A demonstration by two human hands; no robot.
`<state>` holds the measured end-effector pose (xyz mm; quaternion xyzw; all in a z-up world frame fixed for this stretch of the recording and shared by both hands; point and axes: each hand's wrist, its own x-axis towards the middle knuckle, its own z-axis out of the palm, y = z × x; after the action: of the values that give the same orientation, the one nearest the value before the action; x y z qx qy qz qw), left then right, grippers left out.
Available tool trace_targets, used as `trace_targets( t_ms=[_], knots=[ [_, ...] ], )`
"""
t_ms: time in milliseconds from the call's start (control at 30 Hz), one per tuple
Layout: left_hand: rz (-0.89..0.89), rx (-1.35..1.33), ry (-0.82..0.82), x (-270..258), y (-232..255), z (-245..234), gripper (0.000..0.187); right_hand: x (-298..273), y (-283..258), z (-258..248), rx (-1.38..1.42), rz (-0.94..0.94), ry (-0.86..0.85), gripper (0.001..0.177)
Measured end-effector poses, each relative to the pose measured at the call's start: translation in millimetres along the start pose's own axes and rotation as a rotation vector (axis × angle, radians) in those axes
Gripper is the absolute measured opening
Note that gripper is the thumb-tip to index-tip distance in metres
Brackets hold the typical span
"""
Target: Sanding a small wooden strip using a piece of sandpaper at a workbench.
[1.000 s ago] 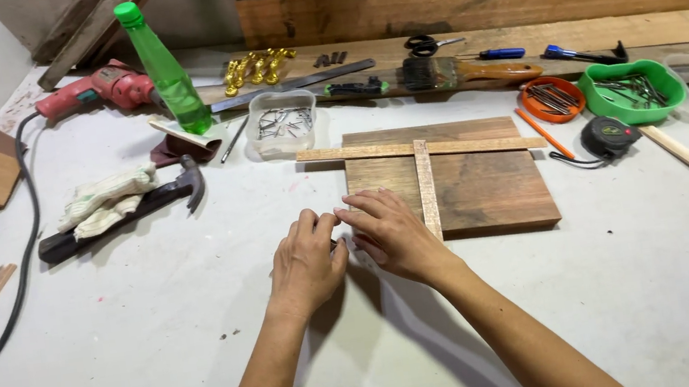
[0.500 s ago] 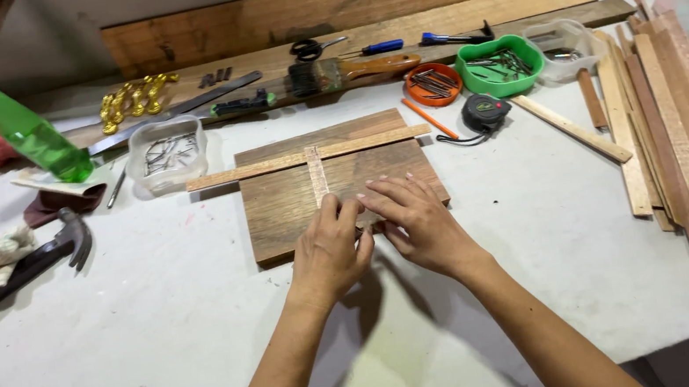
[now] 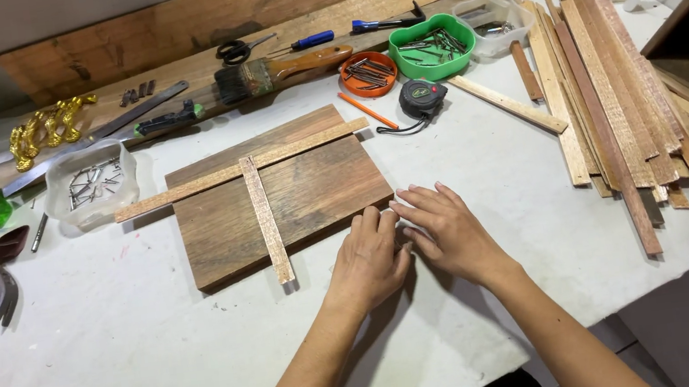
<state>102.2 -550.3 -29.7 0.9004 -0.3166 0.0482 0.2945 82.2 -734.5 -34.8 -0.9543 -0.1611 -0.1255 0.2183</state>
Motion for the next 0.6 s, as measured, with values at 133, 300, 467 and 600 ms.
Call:
trace_targets(
  t_ms=[133, 300, 467, 600],
  knots=[
    [0.046, 0.033, 0.001, 0.9, 2.4, 1.9, 0.045, -6.4, 4.9, 5.9, 0.015, 0.022, -0.002, 0.046],
    [0.145, 0.132, 0.035, 9.8, 4.6, 3.6, 0.050, -9.6, 15.0, 3.4, 0.015, 0.016, 0.012, 0.050],
    [0.215, 0.128, 0.028, 34.6, 15.8, 8.5, 0.042, -11.9, 28.6, -18.7, -0.010, 0.057, 0.052, 0.051],
    [0.307, 0.097, 0.081, 66.5, 28.4, 16.3, 0.039, -13.9, 46.9, -45.3, -0.054, 0.098, 0.094, 0.053]
  ],
)
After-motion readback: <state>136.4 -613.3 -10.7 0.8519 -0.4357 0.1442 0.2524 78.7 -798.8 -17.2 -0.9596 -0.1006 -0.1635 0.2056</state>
